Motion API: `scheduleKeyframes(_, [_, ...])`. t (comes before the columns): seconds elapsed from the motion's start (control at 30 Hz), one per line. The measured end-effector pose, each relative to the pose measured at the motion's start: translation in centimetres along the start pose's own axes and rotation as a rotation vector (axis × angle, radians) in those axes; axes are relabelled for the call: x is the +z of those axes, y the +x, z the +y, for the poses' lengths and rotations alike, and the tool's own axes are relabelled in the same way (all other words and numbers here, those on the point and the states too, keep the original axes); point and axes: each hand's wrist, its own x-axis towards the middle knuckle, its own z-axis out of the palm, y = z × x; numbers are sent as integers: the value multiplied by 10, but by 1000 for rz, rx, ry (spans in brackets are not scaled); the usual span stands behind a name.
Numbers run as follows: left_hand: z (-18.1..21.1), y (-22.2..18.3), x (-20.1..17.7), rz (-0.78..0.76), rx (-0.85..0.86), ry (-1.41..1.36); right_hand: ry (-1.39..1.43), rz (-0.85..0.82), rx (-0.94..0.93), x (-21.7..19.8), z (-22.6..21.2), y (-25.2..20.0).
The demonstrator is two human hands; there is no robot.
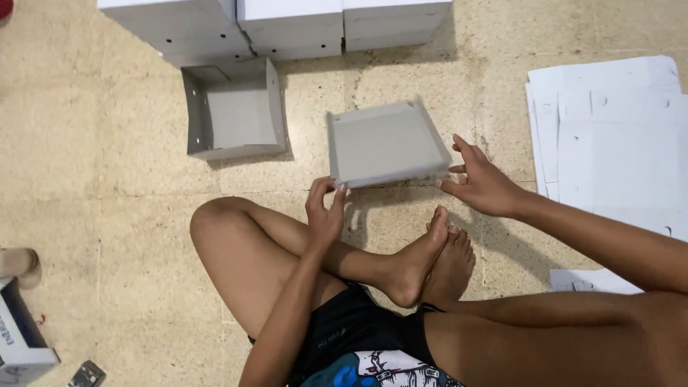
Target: Assembling cardboard boxes by folding flat sheets into lids and bases while sitting on the floor.
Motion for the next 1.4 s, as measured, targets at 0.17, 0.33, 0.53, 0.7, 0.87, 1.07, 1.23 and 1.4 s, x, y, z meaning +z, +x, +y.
scheduleKeyframes(0.17, [2,-7,14,-2,14,-82,64,20,26,-4,-3,-3])
scheduleKeyframes(0.33, [-18,7,28,134,-62,-212,32,111,138,-11,-5,-1])
scheduleKeyframes(0.53, [-17,9,32,156,-139,-353,390,76,199,3,-28,-9])
scheduleKeyframes(0.7, [-9,8,29,98,-108,-370,418,245,8,-1,-16,-4])
scheduleKeyframes(0.87, [-4,8,33,13,-92,-373,436,327,-161,2,-3,-2])
scheduleKeyframes(1.07, [-13,8,35,41,-140,-512,422,333,-231,3,5,-2])
scheduleKeyframes(1.23, [-25,2,37,30,-159,-372,274,243,-173,-7,-8,0])
scheduleKeyframes(1.4, [-4,-1,33,-81,-98,-315,273,287,-208,-9,-1,2])
